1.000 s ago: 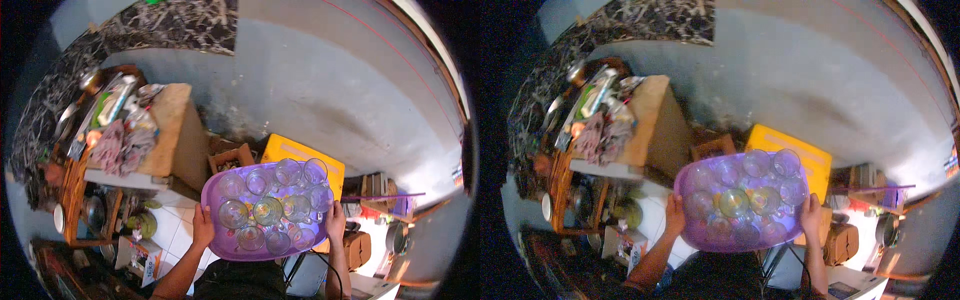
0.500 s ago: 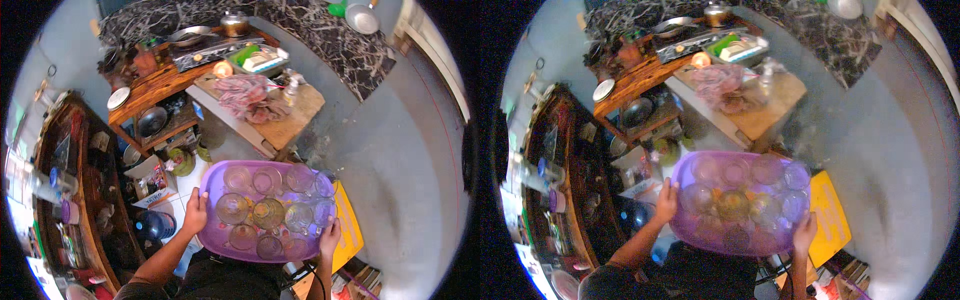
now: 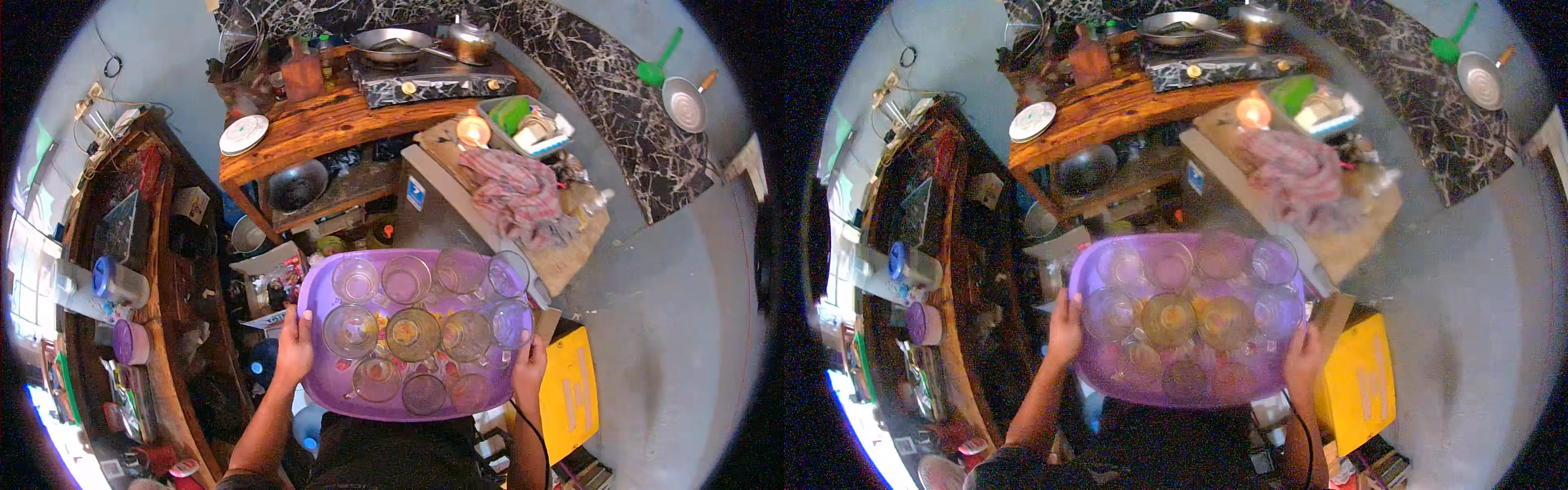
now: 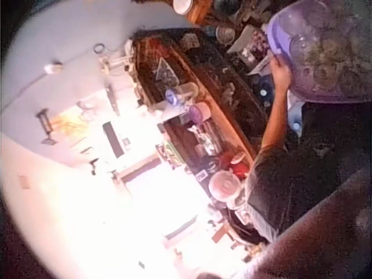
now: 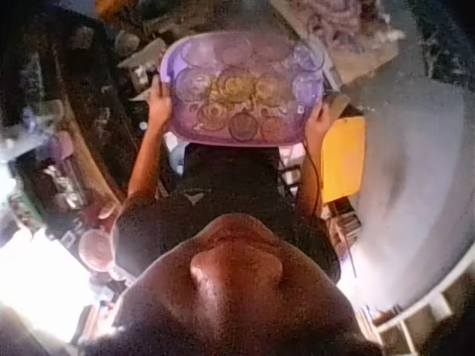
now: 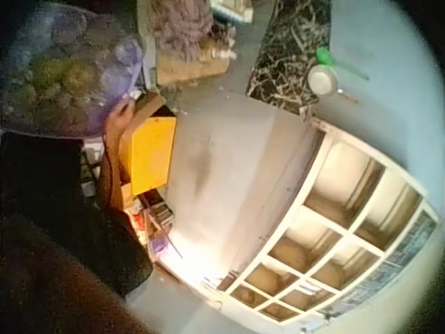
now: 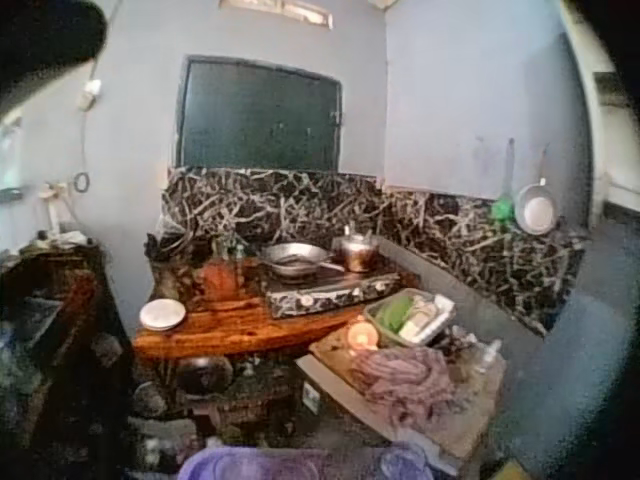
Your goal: Moving a chair and tray of glasses, then unpacking and placing bottled drinks onto a storage shelf.
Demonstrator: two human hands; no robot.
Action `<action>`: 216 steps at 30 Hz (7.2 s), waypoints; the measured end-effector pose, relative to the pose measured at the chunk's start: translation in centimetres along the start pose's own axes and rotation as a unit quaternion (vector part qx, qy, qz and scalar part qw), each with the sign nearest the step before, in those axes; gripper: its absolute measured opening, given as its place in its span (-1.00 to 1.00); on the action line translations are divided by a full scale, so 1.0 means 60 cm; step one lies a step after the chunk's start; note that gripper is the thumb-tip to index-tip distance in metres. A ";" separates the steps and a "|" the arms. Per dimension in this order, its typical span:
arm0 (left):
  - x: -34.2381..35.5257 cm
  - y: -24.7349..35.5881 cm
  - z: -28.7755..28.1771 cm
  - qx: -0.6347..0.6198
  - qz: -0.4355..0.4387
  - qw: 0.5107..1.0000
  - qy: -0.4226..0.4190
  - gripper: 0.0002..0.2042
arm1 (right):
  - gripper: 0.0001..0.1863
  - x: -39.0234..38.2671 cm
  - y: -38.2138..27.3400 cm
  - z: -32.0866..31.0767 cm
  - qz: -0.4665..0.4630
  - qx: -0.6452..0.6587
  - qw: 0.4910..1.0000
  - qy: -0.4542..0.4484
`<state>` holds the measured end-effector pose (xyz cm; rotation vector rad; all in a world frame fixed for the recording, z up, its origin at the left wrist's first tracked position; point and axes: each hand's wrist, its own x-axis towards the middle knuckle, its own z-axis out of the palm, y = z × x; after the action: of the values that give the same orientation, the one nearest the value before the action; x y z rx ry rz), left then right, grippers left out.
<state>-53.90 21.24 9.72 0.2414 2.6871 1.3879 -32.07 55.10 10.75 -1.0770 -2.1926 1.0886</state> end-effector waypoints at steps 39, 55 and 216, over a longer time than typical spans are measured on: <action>0.730 -0.263 -0.080 -0.055 -0.076 0.984 0.152 -0.64 | -0.59 0.560 -0.250 0.770 -0.058 0.049 0.990 -0.123; 0.832 -0.296 0.023 -0.059 -0.115 0.966 0.225 -0.59 | -0.61 0.690 -0.180 0.859 -0.022 0.095 0.992 -0.077; -0.544 -0.542 -0.446 0.044 -0.329 0.649 0.684 -0.75 | 0.27 -0.893 -0.659 0.887 -0.489 0.105 0.248 -0.830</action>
<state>-29.33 -24.87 -0.64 -2.4355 2.9146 1.3057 -54.28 -27.19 8.93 2.7106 -2.2643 1.6528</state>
